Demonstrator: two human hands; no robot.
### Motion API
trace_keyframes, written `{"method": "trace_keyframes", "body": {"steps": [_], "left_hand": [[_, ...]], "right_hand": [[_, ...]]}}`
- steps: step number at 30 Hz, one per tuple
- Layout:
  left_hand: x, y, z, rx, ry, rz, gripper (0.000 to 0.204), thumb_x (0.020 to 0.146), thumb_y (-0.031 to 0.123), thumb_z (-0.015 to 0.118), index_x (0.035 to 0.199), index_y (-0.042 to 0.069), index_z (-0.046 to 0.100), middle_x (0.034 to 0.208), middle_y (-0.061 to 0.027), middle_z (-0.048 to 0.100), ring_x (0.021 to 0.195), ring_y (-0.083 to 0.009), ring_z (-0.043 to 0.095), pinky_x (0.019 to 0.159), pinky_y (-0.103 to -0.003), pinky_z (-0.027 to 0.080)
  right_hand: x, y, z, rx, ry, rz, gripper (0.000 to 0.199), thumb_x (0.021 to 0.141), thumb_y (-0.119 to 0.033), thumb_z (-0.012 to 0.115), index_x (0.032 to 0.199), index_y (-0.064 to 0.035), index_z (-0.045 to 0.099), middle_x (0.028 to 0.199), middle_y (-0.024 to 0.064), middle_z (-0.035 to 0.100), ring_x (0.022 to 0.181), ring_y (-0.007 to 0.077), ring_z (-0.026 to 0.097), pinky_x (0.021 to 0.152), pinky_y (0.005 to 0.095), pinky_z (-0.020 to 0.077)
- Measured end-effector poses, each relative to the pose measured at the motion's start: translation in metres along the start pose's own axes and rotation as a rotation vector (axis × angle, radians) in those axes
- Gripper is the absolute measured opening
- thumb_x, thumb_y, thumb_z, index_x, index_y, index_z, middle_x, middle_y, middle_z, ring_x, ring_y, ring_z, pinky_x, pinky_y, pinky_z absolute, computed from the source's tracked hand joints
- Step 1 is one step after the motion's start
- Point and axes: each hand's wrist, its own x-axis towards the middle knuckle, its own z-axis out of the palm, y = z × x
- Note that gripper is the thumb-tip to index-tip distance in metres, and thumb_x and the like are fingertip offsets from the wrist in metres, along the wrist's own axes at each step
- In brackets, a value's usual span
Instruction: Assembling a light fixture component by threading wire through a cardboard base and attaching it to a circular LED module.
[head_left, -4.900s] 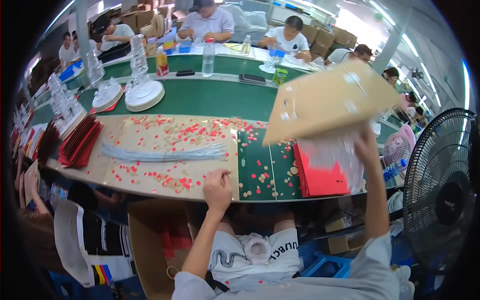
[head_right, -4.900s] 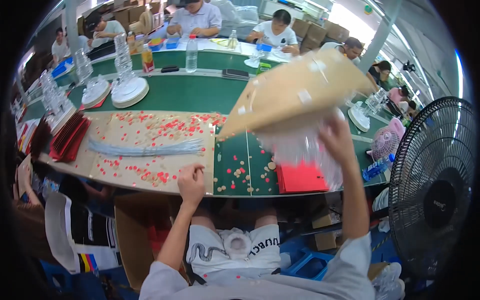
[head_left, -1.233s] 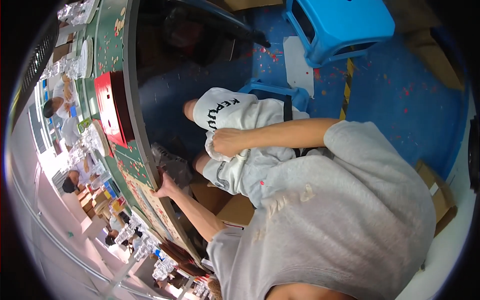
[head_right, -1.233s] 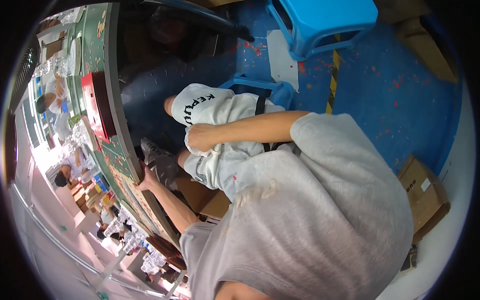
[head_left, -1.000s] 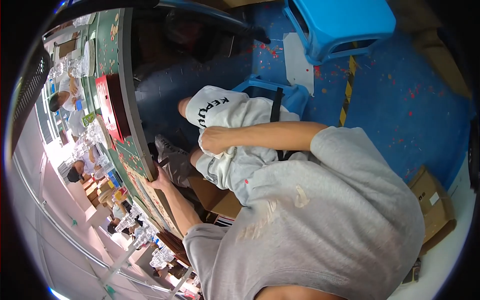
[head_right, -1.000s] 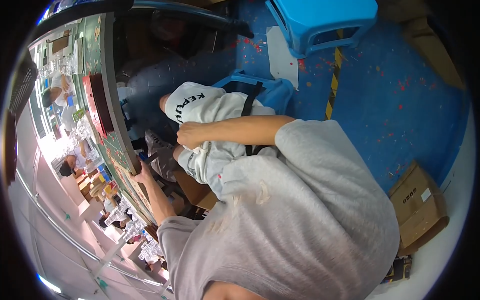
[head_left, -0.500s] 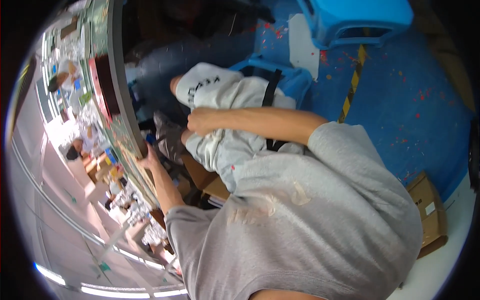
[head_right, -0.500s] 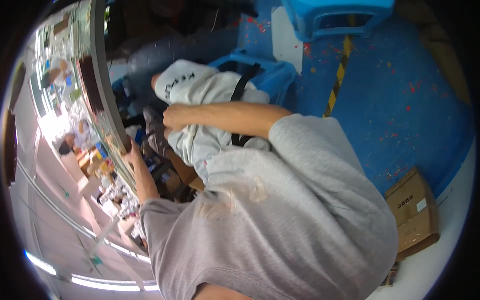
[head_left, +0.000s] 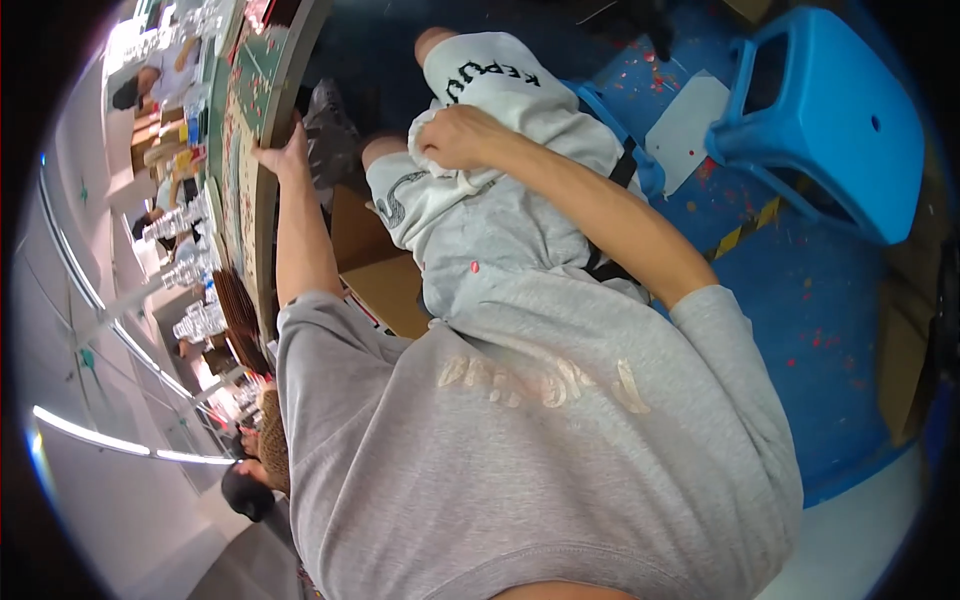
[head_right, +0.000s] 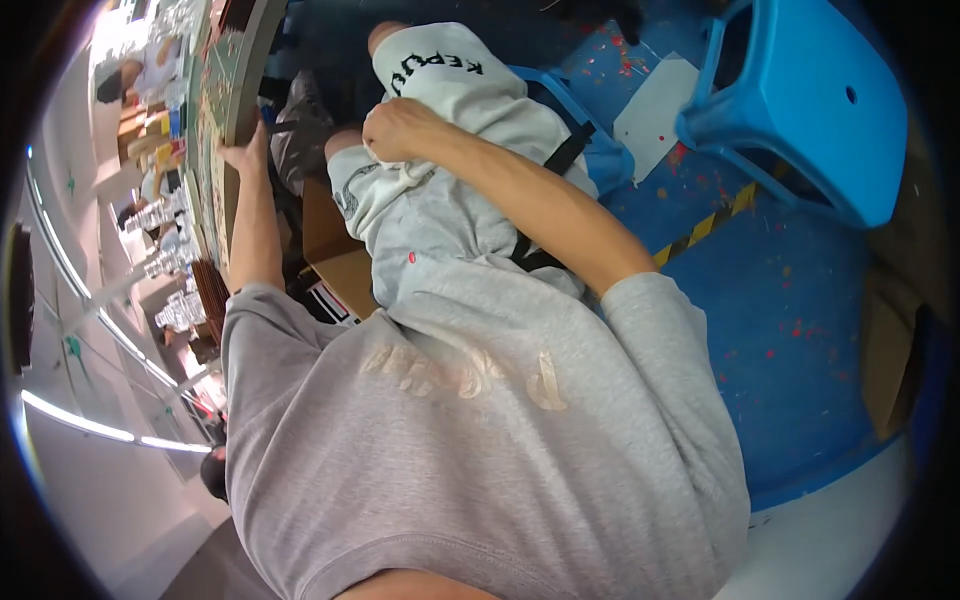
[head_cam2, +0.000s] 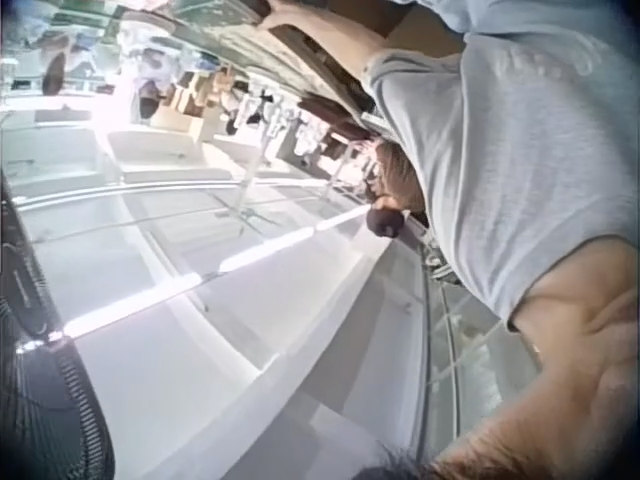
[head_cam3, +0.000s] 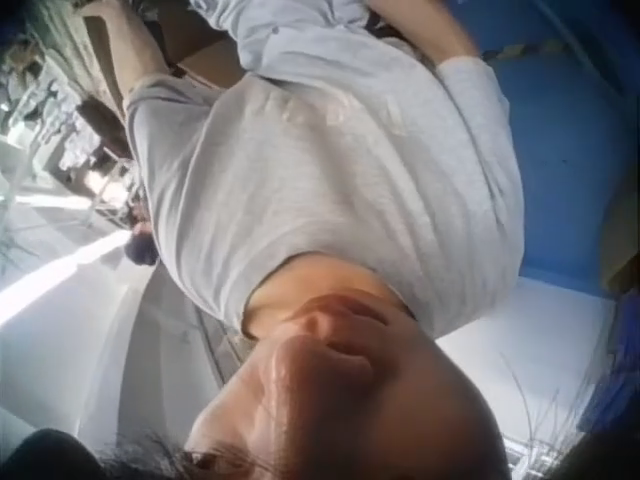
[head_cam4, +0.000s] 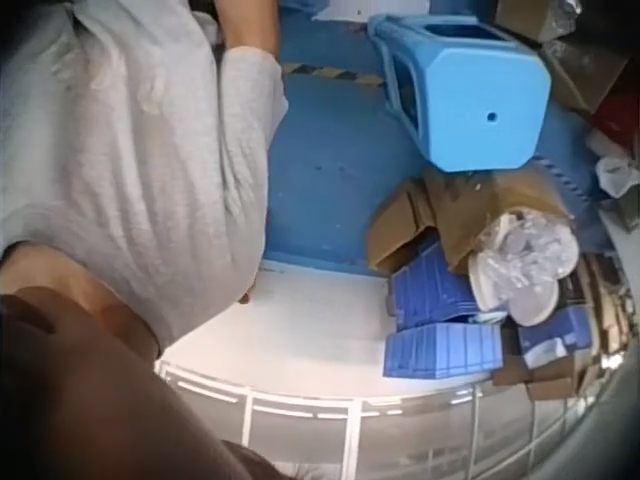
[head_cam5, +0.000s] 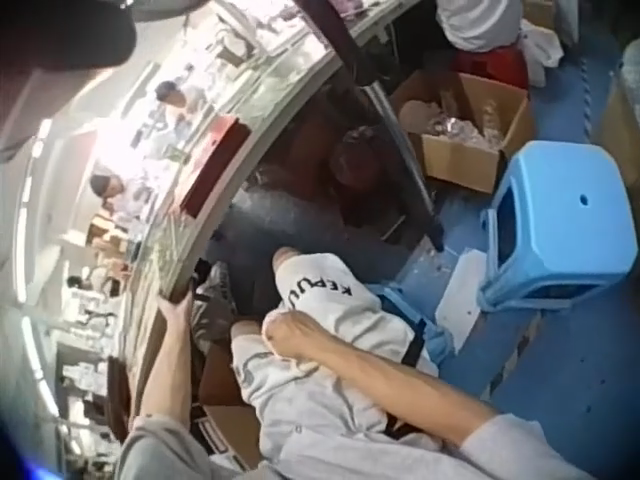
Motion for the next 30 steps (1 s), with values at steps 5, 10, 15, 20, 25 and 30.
{"method": "trace_keyframes", "body": {"steps": [5, 10, 15, 20, 25, 30], "left_hand": [[-0.009, 0.011, 0.003, 0.014, -0.057, 0.014, 0.065, 0.086, 0.044, 0.056, 0.139, 0.007, 0.051, 0.136, -0.0184, 0.055, 0.127, -0.0404, 0.050, 0.109, -0.061, 0.039], [-0.031, -0.024, 0.020, -0.412, 0.055, 0.010, 0.055, 0.089, 0.042, 0.059, 0.133, 0.010, 0.055, 0.131, -0.0169, 0.058, 0.120, -0.0386, 0.055, 0.099, -0.060, 0.047], [-0.045, -0.037, 0.024, -0.391, 0.055, 0.003, 0.067, 0.081, 0.040, 0.072, 0.139, 0.017, 0.047, 0.139, -0.0143, 0.046, 0.128, -0.0331, 0.045, 0.108, -0.059, 0.037], [-0.053, -0.025, 0.009, -0.407, 0.076, 0.077, 0.064, 0.082, 0.039, 0.072, 0.137, 0.015, 0.048, 0.139, -0.0122, 0.047, 0.128, -0.0314, 0.046, 0.111, -0.059, 0.033], [-0.055, -0.045, 0.042, -0.430, -0.007, 0.072, 0.068, 0.081, 0.036, 0.077, 0.137, 0.014, 0.046, 0.135, -0.0154, 0.047, 0.128, -0.0325, 0.045, 0.116, -0.058, 0.028], [-0.063, -0.044, 0.035, -0.498, 0.002, 0.075, 0.063, 0.078, 0.035, 0.081, 0.130, 0.014, 0.051, 0.129, -0.0125, 0.051, 0.123, -0.0298, 0.047, 0.106, -0.056, 0.037]], "right_hand": [[0.001, -0.004, 0.002, -0.049, -0.003, -0.035, 0.022, 0.084, -0.023, 0.059, 0.090, -0.0121, 0.077, 0.089, 0.0158, 0.072, 0.084, 0.0375, 0.068, 0.079, 0.0477, 0.0533], [-0.004, 0.003, -0.002, -0.054, -0.020, -0.003, 0.023, 0.086, -0.027, 0.063, 0.093, -0.0120, 0.078, 0.091, 0.0153, 0.073, 0.084, 0.0366, 0.069, 0.078, 0.0462, 0.0540], [-0.007, -0.006, -0.007, -0.197, -0.071, -0.081, 0.019, 0.085, -0.024, 0.067, 0.091, -0.0110, 0.079, 0.088, 0.0173, 0.073, 0.082, 0.0362, 0.068, 0.079, 0.0457, 0.0538], [0.002, -0.023, 0.003, -0.260, -0.128, -0.100, 0.015, 0.082, -0.019, 0.069, 0.087, -0.0093, 0.079, 0.081, 0.0191, 0.071, 0.081, 0.0382, 0.069, 0.079, 0.0469, 0.0542], [0.060, 0.030, -0.015, 0.359, -0.249, 0.280, 0.046, 0.093, -0.037, 0.068, 0.132, -0.0127, 0.065, 0.114, 0.0048, 0.072, 0.094, 0.0164, 0.069, 0.082, 0.0345, 0.0518], [0.168, -0.012, -0.048, 0.913, 0.080, 0.449, 0.077, 0.101, -0.059, 0.047, 0.156, -0.0087, 0.026, 0.160, 0.0134, 0.035, 0.135, 0.0316, 0.051, 0.106, 0.0482, 0.0436]]}}
